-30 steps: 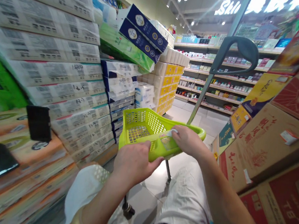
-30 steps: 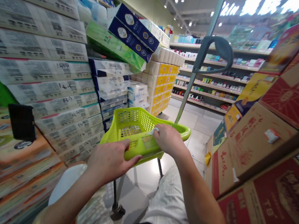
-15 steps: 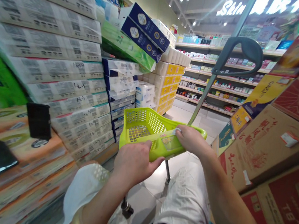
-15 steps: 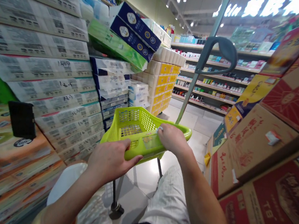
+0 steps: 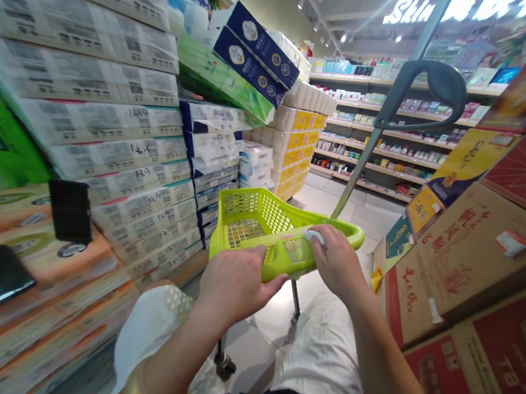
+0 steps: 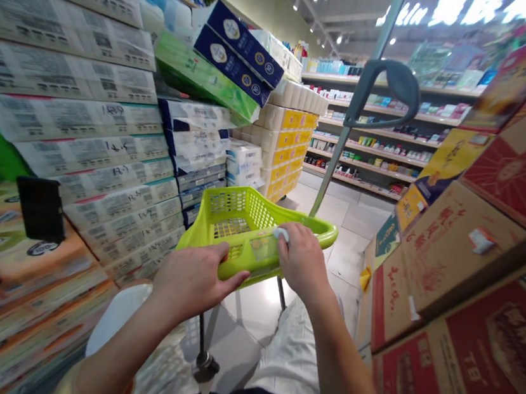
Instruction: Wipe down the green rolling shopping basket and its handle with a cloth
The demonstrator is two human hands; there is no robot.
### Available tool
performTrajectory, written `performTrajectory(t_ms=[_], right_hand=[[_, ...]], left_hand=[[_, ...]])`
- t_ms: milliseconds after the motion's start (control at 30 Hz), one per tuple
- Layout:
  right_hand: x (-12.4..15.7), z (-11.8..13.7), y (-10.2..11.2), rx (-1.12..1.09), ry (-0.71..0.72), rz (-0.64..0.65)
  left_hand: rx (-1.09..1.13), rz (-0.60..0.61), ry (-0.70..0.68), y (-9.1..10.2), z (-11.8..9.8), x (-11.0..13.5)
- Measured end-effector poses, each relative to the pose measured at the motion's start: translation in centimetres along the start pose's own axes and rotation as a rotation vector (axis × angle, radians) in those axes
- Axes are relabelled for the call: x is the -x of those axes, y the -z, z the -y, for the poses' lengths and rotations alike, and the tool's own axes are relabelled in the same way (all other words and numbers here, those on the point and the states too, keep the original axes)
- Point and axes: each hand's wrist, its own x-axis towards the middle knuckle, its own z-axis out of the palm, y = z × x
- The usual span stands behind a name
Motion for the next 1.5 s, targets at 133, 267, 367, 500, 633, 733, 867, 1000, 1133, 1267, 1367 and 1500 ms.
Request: performTrajectory(t_ms=[133, 267, 367, 500, 633, 733, 867, 1000, 1133, 1267, 1367, 1500], right_hand=[[1.2, 2.4, -1.1, -0.065, 0.106, -0.037], [2.0, 3.4, -1.4, -0.141, 0.195, -0.025], [2.0, 1.8, -1.2, -0.116, 0.119, -0.108], [2.1, 1.4, -1.5, -0.058, 0.031, -0.199], [2.6, 3.8, -2.2, -0.087, 0.139, -0.138], [2.7, 3.7, -2.0, -0.117, 0.162, -0.114], [2.2, 1.4, -1.3, -0.101, 0.052, -0.196], [2.3, 2.4, -1.7, -0.071, 0.053, -0.189], [2.7, 4.3, -2.0, -0.124, 0.143, -0.115], [2.3, 2.5, -1.6, -0.14, 0.067, -0.146], [2.1, 1.8, -1.7, -0.098, -0.017, -0.221], [2.7, 4.3, -2.5, -0.113, 0.077, -0.186]], left_hand=[[0.009, -0.004, 0.004, 0.0, -0.1, 0.0], [0.027, 0.002, -0.011, 0.0, 0.0, 0.0], [0.01, -0.004, -0.011, 0.0, 0.0, 0.0], [0.003, -0.019, -0.022, -0.1, -0.1, -0.1], [0.021, -0.035, -0.037, -0.2, -0.1, -0.1], [0.025, -0.038, -0.043, -0.3, 0.1, 0.0], [0.009, -0.031, -0.034, -0.3, 0.1, 0.0], [0.011, -0.031, -0.022, -0.2, -0.1, -0.1], [0.018, -0.03, -0.027, -0.3, 0.1, 0.0], [0.001, -0.02, -0.032, -0.3, 0.4, 0.1], [-0.008, -0.014, -0.024, -0.2, 0.4, 0.1], [0.007, -0.02, -0.028, -0.1, 0.2, 0.1]])
